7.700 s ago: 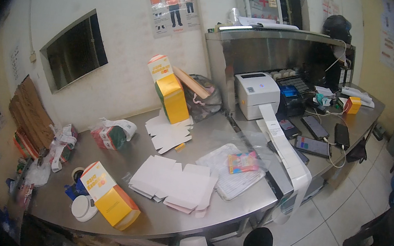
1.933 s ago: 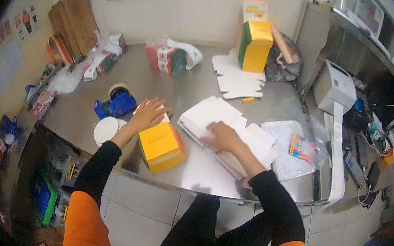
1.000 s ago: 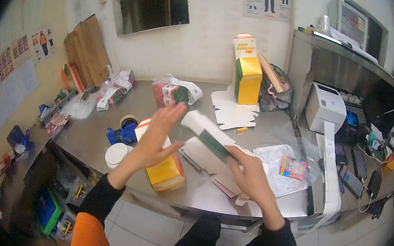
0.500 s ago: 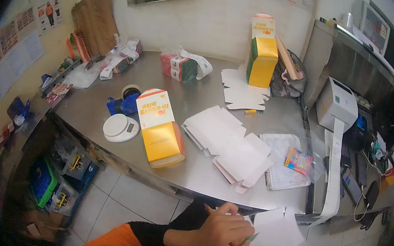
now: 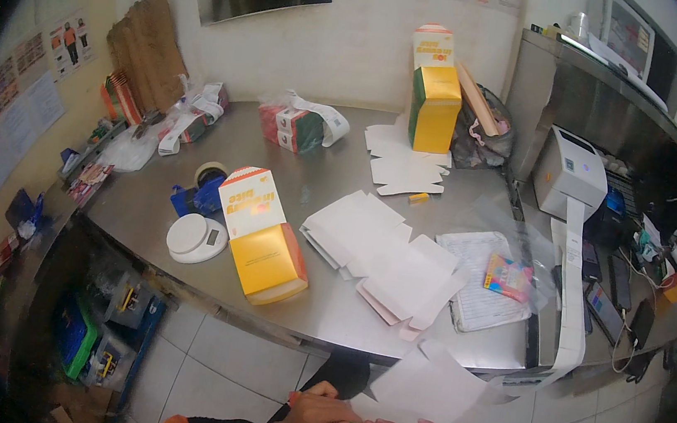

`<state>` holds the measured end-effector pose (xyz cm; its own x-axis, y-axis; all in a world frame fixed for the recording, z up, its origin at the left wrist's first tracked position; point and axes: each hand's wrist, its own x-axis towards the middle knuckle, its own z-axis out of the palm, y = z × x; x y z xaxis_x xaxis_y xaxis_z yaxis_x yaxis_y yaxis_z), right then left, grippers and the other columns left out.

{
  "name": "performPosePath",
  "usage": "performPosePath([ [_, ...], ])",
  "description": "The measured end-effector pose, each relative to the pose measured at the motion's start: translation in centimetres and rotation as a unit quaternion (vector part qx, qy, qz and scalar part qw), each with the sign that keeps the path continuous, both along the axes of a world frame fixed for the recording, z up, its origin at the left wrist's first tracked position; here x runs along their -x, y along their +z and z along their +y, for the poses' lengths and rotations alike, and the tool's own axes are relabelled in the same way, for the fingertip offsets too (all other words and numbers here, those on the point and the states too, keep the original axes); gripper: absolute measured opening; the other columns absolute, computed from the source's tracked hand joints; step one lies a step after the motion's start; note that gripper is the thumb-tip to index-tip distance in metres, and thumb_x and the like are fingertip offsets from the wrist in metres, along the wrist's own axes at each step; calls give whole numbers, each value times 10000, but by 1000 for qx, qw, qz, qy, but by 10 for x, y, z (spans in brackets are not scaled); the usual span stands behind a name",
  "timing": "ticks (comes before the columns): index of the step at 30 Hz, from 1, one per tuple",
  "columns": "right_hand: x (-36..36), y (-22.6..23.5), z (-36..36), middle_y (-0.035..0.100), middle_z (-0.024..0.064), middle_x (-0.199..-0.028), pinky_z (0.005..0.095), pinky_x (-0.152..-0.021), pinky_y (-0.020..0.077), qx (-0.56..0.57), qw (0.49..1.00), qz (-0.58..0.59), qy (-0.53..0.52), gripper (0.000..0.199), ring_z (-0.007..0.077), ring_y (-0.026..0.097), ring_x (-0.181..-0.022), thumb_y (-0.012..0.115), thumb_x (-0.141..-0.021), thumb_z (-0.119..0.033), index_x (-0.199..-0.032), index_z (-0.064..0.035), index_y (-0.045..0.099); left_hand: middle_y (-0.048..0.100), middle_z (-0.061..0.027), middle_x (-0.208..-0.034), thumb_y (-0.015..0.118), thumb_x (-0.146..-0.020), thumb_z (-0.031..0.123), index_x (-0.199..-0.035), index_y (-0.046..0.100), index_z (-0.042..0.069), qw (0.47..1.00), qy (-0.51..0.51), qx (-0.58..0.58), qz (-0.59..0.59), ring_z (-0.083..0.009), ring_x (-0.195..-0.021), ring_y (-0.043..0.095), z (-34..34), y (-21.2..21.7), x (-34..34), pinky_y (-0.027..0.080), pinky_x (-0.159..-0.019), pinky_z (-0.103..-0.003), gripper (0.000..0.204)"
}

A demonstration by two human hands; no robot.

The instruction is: The person assembles small rectangular boxes by folding flat cardboard pieces and inserting them into a larger yellow and green box. The person repeatedly picks up flat pieces, folds them, and places them into the box, then stacks the completed boxes on the table.

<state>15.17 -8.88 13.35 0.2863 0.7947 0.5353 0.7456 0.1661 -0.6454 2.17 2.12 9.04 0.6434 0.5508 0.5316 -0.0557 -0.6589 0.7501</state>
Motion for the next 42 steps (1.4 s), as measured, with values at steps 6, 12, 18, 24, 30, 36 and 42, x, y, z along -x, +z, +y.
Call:
performPosePath([
  [6,11,-6,9,674,55,-837,402,-819,433,-43,993,-25,104,162,225,641,-749,728,-653,-54,-791,-105,659,611,-94,-743,552,-851,177,-871,609,36,987,-40,76,137,-245,-651,557,-10,-14,27,407,-634,-356,153],
  [12,13,-8,-9,654,60,-823,358,-706,469,-16,1000,12,9,172,252,613,-725,737,-636,-38,-781,-80,654,574,-130,-781,590,-799,221,-969,568,64,994,-14,-7,107,-322,-700,558,-28,-29,21,444,-621,-408,232],
  [18,5,-12,-52,647,82,-830,352,-665,480,1,999,11,-53,153,258,608,-737,716,-648,-1,-771,-60,648,578,-148,-788,574,-805,221,-952,569,69,983,-109,-52,136,-350,-719,575,-46,-36,-10,443,-619,-420,212],
  [24,6,-20,-60,642,72,-825,341,-667,482,0,990,67,-123,160,253,612,-763,725,-651,-16,-785,-71,658,576,-193,-865,562,-832,245,-1018,557,39,948,-118,179,237,-378,-792,571,-49,-47,-24,440,-652,-424,277],
  [30,-5,-27,-41,642,47,-820,341,-647,472,-26,999,16,-13,121,241,605,-741,726,-679,-106,-782,-91,664,524,-166,-907,507,-919,285,-1093,506,22,959,-61,260,95,-295,-854,548,-56,-81,-2,445,-731,-400,315],
  [36,-3,-27,-30,627,94,-790,372,-630,461,74,995,61,-26,120,275,594,-713,691,-721,-146,-810,-68,670,517,-149,-923,464,-957,294,-1156,499,58,941,-21,338,19,-259,-863,527,-50,-115,-6,404,-870,-448,311],
  [42,-10,-12,-31,610,142,-746,389,-594,445,104,984,136,56,179,320,589,-686,664,-748,-188,-824,-27,663,528,-143,-954,476,-953,280,-1140,512,50,945,-58,298,124,-251,-883,529,-29,-99,-7,409,-869,-432,299],
])
